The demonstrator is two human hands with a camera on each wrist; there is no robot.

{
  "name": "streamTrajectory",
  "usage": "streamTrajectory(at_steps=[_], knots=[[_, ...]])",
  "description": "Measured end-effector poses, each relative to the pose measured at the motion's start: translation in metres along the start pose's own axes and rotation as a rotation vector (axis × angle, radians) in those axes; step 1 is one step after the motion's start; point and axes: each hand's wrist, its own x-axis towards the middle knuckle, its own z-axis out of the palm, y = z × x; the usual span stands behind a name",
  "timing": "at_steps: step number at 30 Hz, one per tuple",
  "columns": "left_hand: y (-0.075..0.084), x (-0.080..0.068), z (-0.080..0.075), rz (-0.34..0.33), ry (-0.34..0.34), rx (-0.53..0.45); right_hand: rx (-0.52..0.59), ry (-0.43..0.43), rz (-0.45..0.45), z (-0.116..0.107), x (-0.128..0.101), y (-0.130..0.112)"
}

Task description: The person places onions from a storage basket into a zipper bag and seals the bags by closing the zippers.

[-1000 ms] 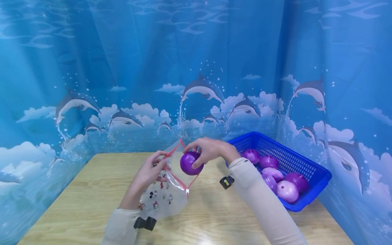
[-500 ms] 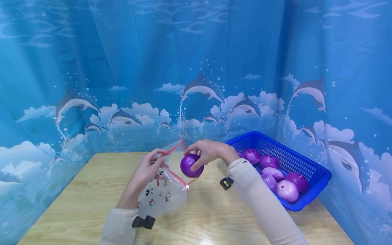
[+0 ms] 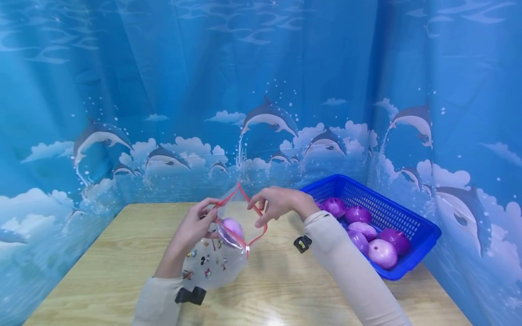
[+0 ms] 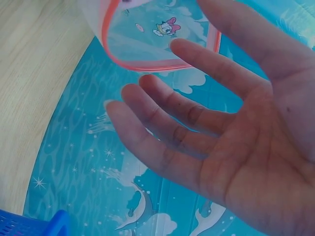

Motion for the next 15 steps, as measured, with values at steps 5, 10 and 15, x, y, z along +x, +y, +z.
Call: streamTrajectory(at_steps=[5, 10, 15], knots=[[0.0, 0.001, 0.0, -0.007, -0.001, 0.015, -0.02, 0.006, -0.025, -0.001, -0.002, 0.001], [0.0, 0.001, 0.0, -0.014, 0.0, 0.036, -0.059, 0.018, -0.012, -0.004, -0.005, 0.001], [0.001, 0.002, 0.001, -0.023, -0.006, 0.032, -0.062, 0.037, 0.016, -0.012, -0.012, 0.006]])
